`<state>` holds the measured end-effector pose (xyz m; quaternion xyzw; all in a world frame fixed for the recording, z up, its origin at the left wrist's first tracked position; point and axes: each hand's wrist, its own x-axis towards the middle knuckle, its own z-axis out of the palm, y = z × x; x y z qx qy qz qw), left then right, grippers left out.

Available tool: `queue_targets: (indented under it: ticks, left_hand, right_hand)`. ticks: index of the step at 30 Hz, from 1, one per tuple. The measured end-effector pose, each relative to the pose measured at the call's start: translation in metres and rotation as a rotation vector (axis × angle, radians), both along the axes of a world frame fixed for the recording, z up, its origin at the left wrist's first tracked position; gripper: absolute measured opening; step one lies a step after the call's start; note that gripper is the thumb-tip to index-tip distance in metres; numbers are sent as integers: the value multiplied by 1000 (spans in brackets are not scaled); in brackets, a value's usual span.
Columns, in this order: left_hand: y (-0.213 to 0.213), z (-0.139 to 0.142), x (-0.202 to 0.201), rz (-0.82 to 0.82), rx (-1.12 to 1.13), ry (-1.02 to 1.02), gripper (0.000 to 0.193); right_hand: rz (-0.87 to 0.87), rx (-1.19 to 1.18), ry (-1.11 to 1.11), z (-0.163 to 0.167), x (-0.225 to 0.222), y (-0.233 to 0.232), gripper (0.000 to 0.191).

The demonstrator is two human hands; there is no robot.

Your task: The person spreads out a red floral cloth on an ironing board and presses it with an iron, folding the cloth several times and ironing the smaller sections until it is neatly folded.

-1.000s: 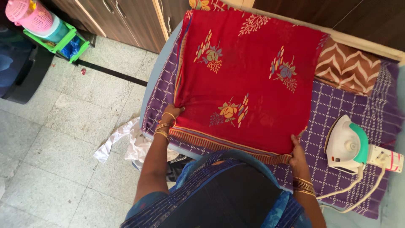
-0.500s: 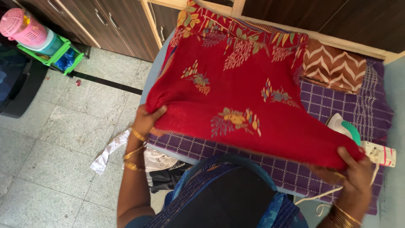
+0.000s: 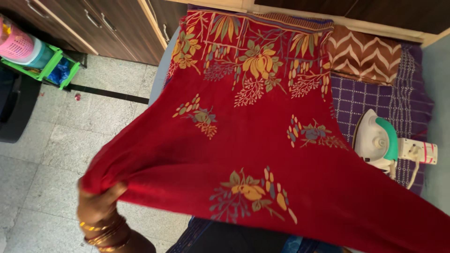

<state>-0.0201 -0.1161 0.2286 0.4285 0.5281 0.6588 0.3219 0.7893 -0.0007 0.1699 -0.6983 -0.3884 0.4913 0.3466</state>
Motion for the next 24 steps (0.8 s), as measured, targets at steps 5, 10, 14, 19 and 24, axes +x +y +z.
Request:
queue_targets:
  ticks: [5,10,14,19,24]
  left_hand:
    - [12,11,2,-4,-31,100,61]
    - [72,-29,2,67,-370,-65,39]
    - [159,-86,-11,-96,-351,29,30]
    - [228,-162,-13,-76,-450,-51,26]
    - [234,-226,-18,-40,-647,200,40]
  right_hand:
    - [7,85,13,7,-15,-5,37]
    - [103,229,61,-3,-50,39,39]
    - [151,180,119,-36,-99,126,41]
    - [76,30,344,-79,-166,191,45]
    - [28,-121,320,-128,-169,185,48]
